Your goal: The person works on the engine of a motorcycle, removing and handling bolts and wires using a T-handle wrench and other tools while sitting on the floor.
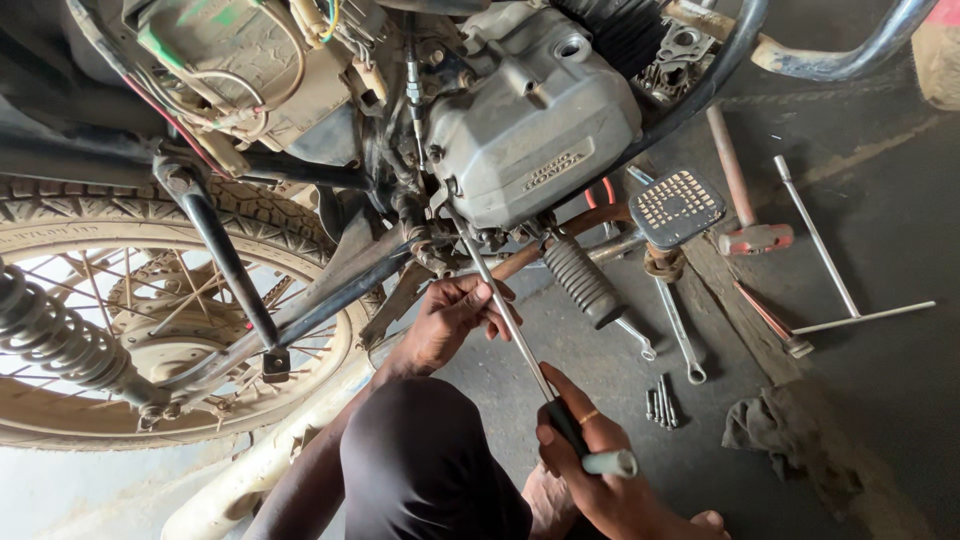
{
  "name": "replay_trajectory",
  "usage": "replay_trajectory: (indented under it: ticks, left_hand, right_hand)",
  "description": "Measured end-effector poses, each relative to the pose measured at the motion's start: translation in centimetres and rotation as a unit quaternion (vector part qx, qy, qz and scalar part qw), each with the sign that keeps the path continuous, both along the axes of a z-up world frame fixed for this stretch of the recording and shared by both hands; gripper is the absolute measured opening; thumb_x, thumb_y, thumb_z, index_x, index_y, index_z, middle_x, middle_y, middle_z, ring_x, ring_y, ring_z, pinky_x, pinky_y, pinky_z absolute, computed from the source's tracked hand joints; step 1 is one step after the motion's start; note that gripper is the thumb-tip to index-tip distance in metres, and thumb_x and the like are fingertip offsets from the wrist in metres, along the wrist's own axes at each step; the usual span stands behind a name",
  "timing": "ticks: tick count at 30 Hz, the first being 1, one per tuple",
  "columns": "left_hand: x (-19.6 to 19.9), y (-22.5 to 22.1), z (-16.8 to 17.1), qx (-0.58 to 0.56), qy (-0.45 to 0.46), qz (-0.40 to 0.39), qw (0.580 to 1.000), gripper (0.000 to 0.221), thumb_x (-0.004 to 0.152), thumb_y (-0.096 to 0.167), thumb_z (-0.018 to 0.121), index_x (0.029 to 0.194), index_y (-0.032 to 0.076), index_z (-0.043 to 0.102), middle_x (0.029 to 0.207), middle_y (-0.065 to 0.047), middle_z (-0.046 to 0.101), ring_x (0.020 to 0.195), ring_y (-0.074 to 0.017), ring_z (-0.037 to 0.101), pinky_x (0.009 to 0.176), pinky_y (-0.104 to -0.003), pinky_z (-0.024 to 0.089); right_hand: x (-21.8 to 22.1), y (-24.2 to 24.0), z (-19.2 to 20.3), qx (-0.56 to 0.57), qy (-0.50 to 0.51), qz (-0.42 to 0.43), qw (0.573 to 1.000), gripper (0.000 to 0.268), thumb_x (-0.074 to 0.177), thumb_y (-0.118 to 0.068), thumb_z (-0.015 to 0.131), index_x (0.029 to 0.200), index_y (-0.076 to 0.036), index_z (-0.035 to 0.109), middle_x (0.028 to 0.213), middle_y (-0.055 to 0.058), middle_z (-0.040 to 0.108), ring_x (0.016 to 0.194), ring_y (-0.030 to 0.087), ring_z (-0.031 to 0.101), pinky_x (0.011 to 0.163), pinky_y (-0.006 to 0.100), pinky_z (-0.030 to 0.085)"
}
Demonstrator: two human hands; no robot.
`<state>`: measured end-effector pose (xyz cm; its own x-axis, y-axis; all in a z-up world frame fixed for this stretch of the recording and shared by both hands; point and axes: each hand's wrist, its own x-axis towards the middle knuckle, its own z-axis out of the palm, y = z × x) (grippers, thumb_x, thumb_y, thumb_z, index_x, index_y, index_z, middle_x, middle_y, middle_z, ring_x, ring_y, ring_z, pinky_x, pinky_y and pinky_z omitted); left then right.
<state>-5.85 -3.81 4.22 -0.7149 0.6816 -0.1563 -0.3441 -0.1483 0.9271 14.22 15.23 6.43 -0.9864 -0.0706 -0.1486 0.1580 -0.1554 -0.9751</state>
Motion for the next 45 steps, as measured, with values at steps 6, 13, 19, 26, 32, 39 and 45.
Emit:
replay_trajectory:
  ticks: [6,13,19,26,32,39,45]
  left_hand:
    - [-0.2,0.2,-0.3,0.005,-0.017,0.024,1.000,0.036,0.108,0.029,0.058,0.111,-0.005,0.069,0.087,-0.015,0.075,0.074,-0.0202,0.071,0.068,-0.031,0.053]
    - [1.8,0.4,0.1,0.055,-0.068,-0.094,0.992,0.036,0.103,0.029,0.065,0.114,-0.005,0.069,0.093,-0.013,0.075,0.079,-0.0193,0.072,0.071,-0.031,0.056]
    - [2.1,1.0,-2.1,0.076,-0.028,-0.299,0.951,0.028,0.103,0.016,0.075,0.120,-0.005,0.070,0.101,-0.011,0.070,0.091,-0.0172,0.066,0.083,-0.034,0.056]
    - [2.7,1.9,-1.4,0.134,-0.030,-0.253,0.958,0.024,0.101,0.013,0.074,0.116,-0.005,0.068,0.104,-0.010,0.068,0.089,-0.0179,0.067,0.077,-0.033,0.055]
    - [2.6,2.4,-1.8,0.177,-0.053,-0.232,0.955,0.023,0.100,0.014,0.074,0.113,-0.005,0.068,0.102,-0.012,0.069,0.086,-0.0185,0.067,0.074,-0.032,0.055]
    - [4.3,3.1,-2.7,0.223,-0.078,-0.199,0.951,0.023,0.100,0.015,0.073,0.110,-0.005,0.068,0.099,-0.014,0.069,0.082,-0.0192,0.067,0.070,-0.031,0.054]
    - [3.2,3.8,-1.7,0.243,-0.073,-0.190,0.948,0.023,0.101,0.017,0.072,0.110,-0.004,0.067,0.094,-0.015,0.069,0.077,-0.0185,0.066,0.068,-0.031,0.054]
  right_hand:
    - [0.1,-1.3,0.5,-0.231,-0.074,-0.016,0.970,0.074,0.099,-0.022,0.059,0.162,-0.005,0.025,0.084,0.003,0.054,0.065,0.010,0.049,0.058,0.029,0.042]
    - [-0.4,-1.9,1.5,-0.361,-0.142,-0.045,0.920,0.071,0.096,-0.026,0.059,0.159,-0.011,0.029,0.081,0.005,0.056,0.066,0.011,0.048,0.058,0.029,0.042]
    - [-2.1,2.5,2.6,0.217,0.111,0.063,0.968,0.065,0.102,-0.020,0.059,0.158,-0.006,0.029,0.079,0.004,0.073,0.063,0.013,0.075,0.053,0.032,0.059]
    - [-2.1,2.5,3.6,0.542,0.316,0.097,0.773,0.069,0.094,-0.005,0.071,0.148,0.015,0.034,0.082,0.016,0.069,0.066,0.024,0.069,0.058,0.037,0.058]
    - [-1.3,6.8,6.4,0.560,0.298,-0.153,0.758,0.071,0.075,-0.030,0.079,0.130,0.000,0.048,0.094,0.016,0.068,0.083,0.028,0.065,0.073,0.040,0.050]
    - [2.3,11.5,4.5,0.154,-0.086,-0.168,0.970,0.045,0.097,-0.019,0.063,0.137,0.000,0.060,0.077,0.015,0.079,0.061,0.013,0.066,0.054,0.027,0.051]
    - [2.3,8.7,5.7,0.072,0.116,0.092,0.986,0.046,0.102,-0.020,0.062,0.145,-0.005,0.055,0.101,0.010,0.086,0.069,0.010,0.082,0.059,0.023,0.068]
